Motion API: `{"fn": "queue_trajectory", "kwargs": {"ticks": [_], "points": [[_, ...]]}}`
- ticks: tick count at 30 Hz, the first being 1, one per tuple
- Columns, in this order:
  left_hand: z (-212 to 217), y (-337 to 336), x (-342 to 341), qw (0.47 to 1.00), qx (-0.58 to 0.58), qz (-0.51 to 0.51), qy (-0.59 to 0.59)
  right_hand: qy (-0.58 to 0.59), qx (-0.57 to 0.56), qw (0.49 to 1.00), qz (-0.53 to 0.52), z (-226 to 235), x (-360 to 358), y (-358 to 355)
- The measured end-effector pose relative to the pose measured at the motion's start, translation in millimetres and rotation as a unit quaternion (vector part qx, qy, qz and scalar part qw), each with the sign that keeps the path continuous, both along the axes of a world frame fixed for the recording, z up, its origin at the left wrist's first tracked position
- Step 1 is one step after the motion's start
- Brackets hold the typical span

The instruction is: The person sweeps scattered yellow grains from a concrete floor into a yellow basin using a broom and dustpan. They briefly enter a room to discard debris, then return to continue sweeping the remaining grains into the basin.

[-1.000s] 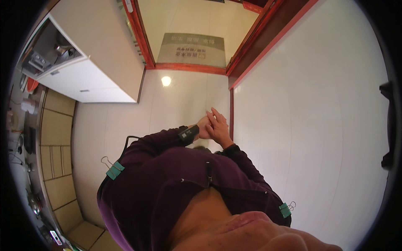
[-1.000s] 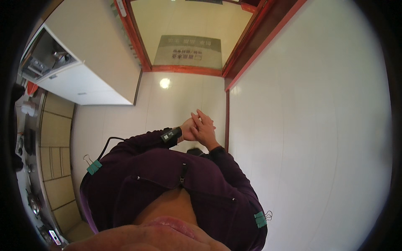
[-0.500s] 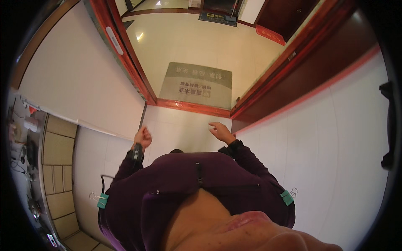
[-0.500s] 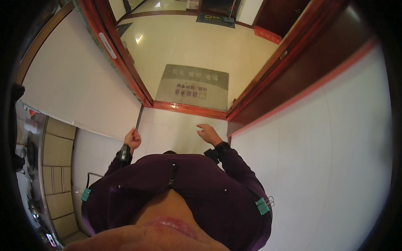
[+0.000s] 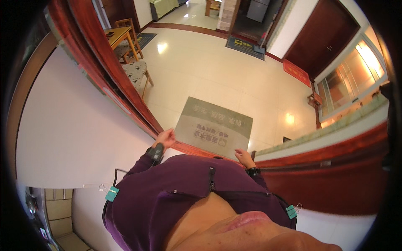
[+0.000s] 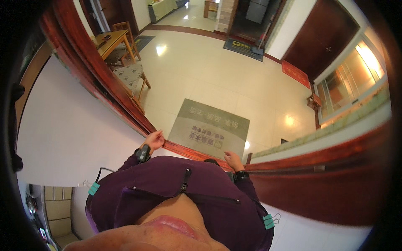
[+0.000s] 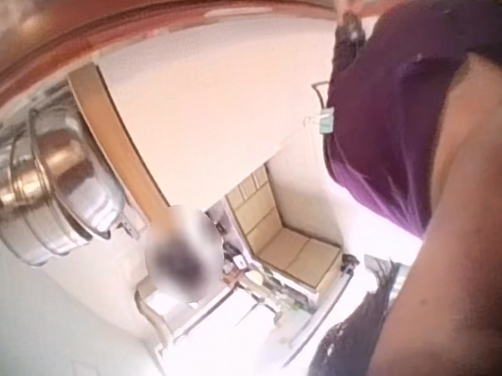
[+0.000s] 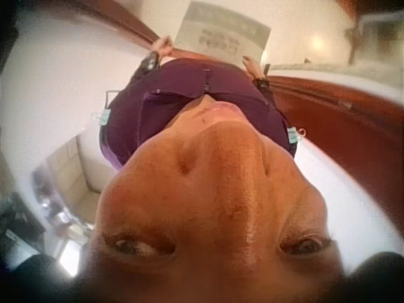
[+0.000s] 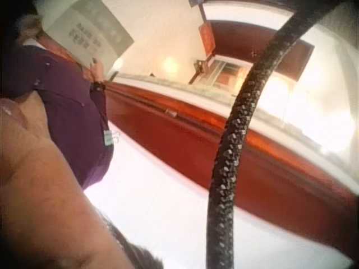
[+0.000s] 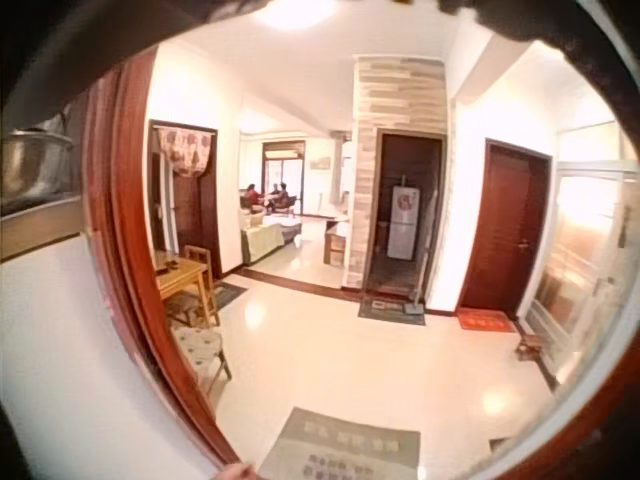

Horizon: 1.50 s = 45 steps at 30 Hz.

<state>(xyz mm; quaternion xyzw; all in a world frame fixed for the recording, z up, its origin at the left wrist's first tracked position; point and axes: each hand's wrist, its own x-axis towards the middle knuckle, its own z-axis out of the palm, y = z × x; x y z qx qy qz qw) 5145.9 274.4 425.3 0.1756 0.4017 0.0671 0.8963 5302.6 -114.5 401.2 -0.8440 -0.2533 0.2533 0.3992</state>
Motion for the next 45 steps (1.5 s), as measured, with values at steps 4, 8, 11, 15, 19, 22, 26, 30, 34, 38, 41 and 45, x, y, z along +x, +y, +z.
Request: {"fn": "queue_trajectory", "kwargs": {"ticks": [4, 8, 11, 15, 19, 22, 26, 30, 34, 38, 41, 45], "points": [[40, 21, 127, 0.998, 0.008, -0.054, -0.044, 0.057, -0.054, 0.994, -0.075, -27, 63, 6], [32, 64, 190, 0.995, -0.065, 0.003, -0.073, 0.092, -0.044, 0.994, -0.044, -36, 165, 34], [21, 115, 212, 0.984, -0.104, 0.134, -0.058, 0.024, -0.067, 0.997, 0.028, -16, 278, 102], [17, 166, 217, 0.962, -0.125, 0.236, -0.056, -0.107, -0.054, 0.98, 0.161, 27, 415, 247], [12, 207, 216, 0.929, -0.139, 0.336, -0.07, -0.118, 0.035, 0.962, 0.242, 63, 486, 413], [4, 253, 235, 0.906, -0.147, 0.398, -0.014, -0.112, 0.079, 0.951, 0.276, 77, 513, 524], [7, 334, 266, 0.883, -0.121, 0.453, -0.014, -0.055, 0.061, 0.948, 0.306, 70, 524, 609], [23, 427, 322, 0.911, -0.071, 0.4, -0.066, -0.077, -0.02, 0.946, 0.315, 41, 567, 626], [43, 504, 385, 0.926, -0.084, 0.363, -0.056, -0.003, -0.082, 0.976, 0.202, 9, 639, 637], [37, 570, 418, 0.914, -0.077, 0.39, -0.075, 0.082, -0.086, 0.984, 0.131, -17, 713, 693], [31, 598, 417, 0.869, -0.085, 0.484, -0.06, 0.056, -0.072, 0.974, 0.206, -19, 753, 796], [28, 623, 420, 0.818, -0.113, 0.561, -0.064, -0.079, 0.017, 0.921, 0.381, -3, 764, 981]]}}
